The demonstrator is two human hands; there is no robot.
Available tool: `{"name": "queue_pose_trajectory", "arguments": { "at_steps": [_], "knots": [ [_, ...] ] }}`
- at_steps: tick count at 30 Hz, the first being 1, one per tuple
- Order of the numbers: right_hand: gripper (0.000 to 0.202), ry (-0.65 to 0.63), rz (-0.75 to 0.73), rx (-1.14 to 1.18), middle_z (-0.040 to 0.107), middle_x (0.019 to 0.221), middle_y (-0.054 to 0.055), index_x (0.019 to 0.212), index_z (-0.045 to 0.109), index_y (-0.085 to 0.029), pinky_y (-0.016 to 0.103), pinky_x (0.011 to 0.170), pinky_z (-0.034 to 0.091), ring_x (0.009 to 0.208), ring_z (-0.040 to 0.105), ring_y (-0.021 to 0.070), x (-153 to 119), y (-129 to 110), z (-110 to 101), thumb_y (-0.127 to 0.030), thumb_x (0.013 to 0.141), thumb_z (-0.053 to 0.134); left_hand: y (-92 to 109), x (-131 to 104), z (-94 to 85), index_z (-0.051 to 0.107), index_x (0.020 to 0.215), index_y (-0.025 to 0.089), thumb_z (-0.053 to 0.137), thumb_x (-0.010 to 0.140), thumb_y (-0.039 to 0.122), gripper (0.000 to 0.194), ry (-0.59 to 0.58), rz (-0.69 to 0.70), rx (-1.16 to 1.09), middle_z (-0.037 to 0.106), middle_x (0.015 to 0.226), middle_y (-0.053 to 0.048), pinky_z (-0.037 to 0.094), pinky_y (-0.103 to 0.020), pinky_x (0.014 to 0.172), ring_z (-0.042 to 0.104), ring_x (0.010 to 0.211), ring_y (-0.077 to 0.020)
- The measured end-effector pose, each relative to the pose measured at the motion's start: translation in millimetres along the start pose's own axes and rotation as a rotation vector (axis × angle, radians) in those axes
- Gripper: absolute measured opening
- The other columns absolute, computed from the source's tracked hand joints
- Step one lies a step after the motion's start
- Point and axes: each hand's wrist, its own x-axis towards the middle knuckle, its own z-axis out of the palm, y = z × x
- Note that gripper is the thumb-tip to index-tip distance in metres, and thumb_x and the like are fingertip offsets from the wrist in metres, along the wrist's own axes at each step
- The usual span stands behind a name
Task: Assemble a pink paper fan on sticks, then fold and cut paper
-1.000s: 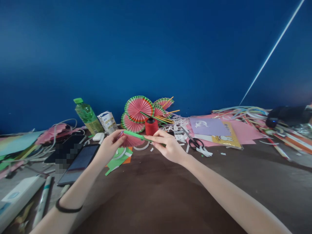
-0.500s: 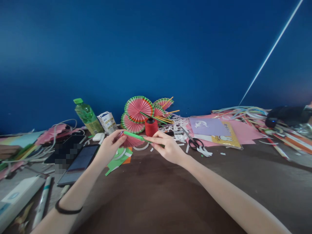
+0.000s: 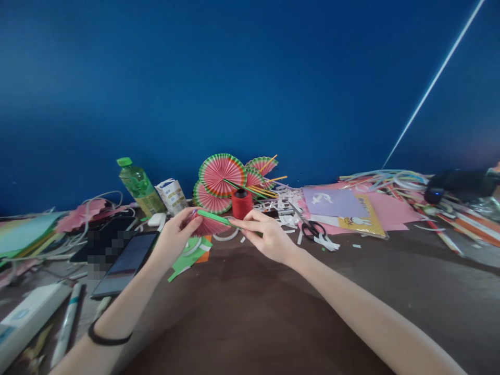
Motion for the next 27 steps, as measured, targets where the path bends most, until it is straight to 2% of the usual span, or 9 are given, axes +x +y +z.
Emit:
{"name": "queue_pose_trajectory", "arguments": {
  "at_steps": [8,15,19,22,27],
  "knots": [
    [0.038,0.003,-0.007,-0.024,0.055,0.09,0.005,0.123,0.053,-0.026,0.031,0.076,0.046,0.081,0.055,0.0146,-4.8,-0.8,10.1,-0.016,0.088,0.043,-0.7,-1.3,3.7,0.063,0.094,0.018,0.057,0.077,0.04,0.029,0.001,-0.017,-0.079,0.067,0.085,-0.004,0.045,-0.025,0.07,0.061,0.08,-0.0196],
    [0.037,0.008,0.002,-0.017,0.055,0.088,0.005,0.121,0.056,-0.024,0.03,0.075,0.046,0.08,0.055,0.0136,-5.2,-2.6,10.2,-0.014,0.087,0.044,3.7,-2.2,4.8,0.06,0.092,0.016,0.068,0.068,0.04,0.035,-0.114,-0.155,-0.235,0.066,0.08,-0.004,0.048,-0.024,0.062,0.062,0.071,-0.0172],
    [0.036,-0.007,-0.026,-0.022,0.055,0.089,0.005,0.121,0.056,-0.023,0.029,0.074,0.047,0.081,0.055,0.0137,-5.5,-4.9,11.0,-0.015,0.087,0.045,7.2,-4.8,7.4,0.061,0.093,0.015,0.074,0.062,0.036,0.039,-0.131,-0.227,-0.299,0.066,0.073,-0.003,0.05,-0.025,0.061,0.062,0.064,-0.015],
    [0.035,-0.023,-0.018,-0.027,0.055,0.088,0.005,0.119,0.057,-0.022,0.028,0.073,0.046,0.079,0.055,0.0131,-4.5,-7.1,8.5,-0.015,0.087,0.045,9.3,-6.5,8.4,0.062,0.085,0.014,0.075,0.06,0.034,0.034,-0.14,-0.266,-0.368,0.066,0.073,-0.003,0.05,-0.023,0.062,0.062,0.065,-0.014],
    [0.036,-0.081,0.002,-0.011,0.055,0.086,0.004,0.118,0.058,-0.019,0.028,0.074,0.045,0.078,0.055,0.0125,0.2,-11.5,-3.2,-0.011,0.085,0.046,10.3,-6.5,5.5,0.061,0.079,0.014,0.074,0.062,0.036,0.031,-0.194,-0.284,-0.307,0.063,0.063,-0.001,0.046,-0.02,0.051,0.059,0.056,-0.0119]
  ]
}}
